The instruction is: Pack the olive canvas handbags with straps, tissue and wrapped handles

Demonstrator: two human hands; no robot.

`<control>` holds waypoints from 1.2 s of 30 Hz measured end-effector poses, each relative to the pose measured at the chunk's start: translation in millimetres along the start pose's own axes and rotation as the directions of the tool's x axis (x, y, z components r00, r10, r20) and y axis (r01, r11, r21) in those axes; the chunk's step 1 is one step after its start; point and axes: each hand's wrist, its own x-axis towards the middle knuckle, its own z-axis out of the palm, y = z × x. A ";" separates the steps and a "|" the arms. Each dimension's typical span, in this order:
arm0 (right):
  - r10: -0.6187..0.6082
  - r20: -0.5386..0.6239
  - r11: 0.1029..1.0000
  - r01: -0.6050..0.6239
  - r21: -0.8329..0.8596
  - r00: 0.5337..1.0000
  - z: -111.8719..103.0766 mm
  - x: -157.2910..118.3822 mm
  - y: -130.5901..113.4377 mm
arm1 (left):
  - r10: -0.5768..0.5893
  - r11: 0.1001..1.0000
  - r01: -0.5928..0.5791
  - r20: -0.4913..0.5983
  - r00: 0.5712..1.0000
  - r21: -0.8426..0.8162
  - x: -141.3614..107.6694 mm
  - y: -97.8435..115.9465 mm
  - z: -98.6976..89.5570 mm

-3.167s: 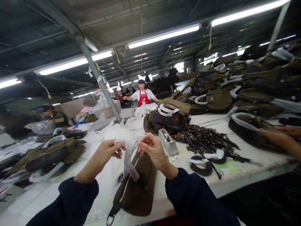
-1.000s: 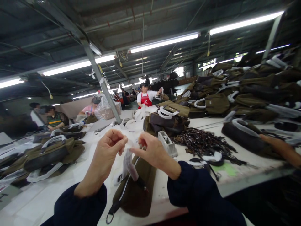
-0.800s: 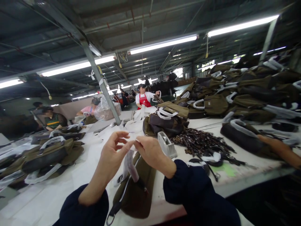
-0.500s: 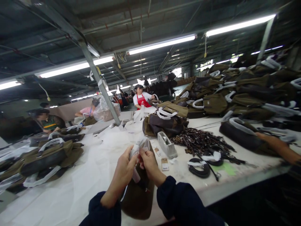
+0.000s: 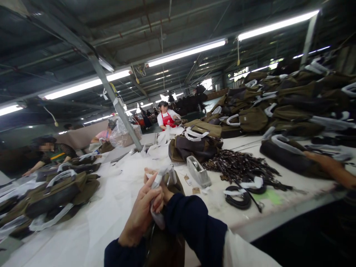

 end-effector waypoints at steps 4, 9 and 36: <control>0.096 0.046 0.994 -0.098 0.050 0.994 -0.3 3.5 2.9 | -0.038 0.947 0.050 -0.044 0.998 0.316 8.2 3.3 -7.3; 0.176 0.285 0.977 -0.202 0.067 0.942 -20.5 -3.2 -2.4 | 0.042 0.580 0.006 -0.037 0.998 0.815 11.7 41.9 -44.3; 0.523 0.031 0.841 -0.509 -0.183 0.852 -186.1 -171.4 23.1 | 0.143 0.216 -0.324 0.298 0.944 0.921 -4.1 79.9 -22.5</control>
